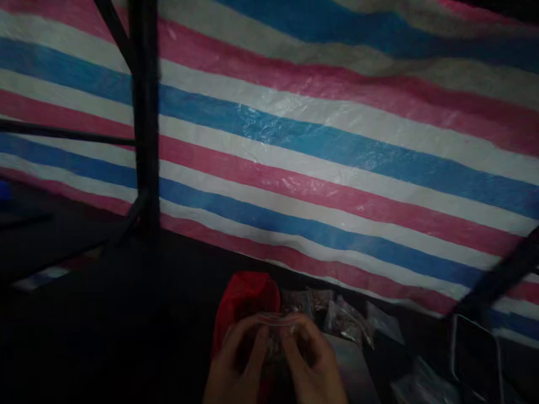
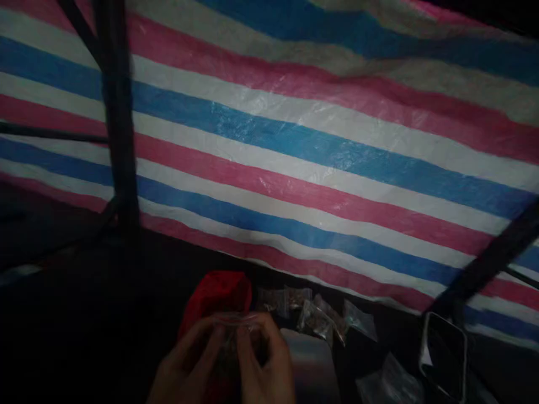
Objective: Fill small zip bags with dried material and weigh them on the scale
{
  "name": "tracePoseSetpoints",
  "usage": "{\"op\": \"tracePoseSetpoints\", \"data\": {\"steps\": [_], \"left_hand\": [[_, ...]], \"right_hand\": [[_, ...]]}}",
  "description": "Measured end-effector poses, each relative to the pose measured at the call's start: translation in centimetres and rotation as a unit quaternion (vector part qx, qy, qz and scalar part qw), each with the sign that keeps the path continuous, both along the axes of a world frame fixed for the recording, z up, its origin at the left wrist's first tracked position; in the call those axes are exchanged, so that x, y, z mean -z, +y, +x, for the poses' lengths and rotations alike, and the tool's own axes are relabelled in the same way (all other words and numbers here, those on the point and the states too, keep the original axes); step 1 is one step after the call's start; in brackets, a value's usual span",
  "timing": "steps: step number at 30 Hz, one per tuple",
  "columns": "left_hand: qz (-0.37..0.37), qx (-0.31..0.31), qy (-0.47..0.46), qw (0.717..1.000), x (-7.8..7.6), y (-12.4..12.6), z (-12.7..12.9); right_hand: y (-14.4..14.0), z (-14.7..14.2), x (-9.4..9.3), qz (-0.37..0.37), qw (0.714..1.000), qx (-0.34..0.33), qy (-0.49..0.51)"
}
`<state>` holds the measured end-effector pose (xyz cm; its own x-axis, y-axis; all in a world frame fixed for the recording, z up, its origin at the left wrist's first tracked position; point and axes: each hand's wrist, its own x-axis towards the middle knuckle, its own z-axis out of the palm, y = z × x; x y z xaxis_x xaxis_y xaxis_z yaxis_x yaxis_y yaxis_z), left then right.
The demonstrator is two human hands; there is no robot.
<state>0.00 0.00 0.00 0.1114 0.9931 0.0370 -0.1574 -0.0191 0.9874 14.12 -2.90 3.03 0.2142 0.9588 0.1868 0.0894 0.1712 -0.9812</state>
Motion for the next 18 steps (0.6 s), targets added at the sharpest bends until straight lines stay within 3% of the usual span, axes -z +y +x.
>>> {"op": "tracePoseSetpoints", "data": {"steps": [6,18], "left_hand": [[-0.012,-0.034,0.025,0.999,-0.3,-0.1,0.4],[0.026,-0.012,0.051,0.998,-0.3,0.0,0.9]], "right_hand": [[0.3,-0.9,0.1,-0.027,0.996,0.057,0.061],[0.3,-1.2,0.7,-0.015,0.994,0.11,0.005]]}}
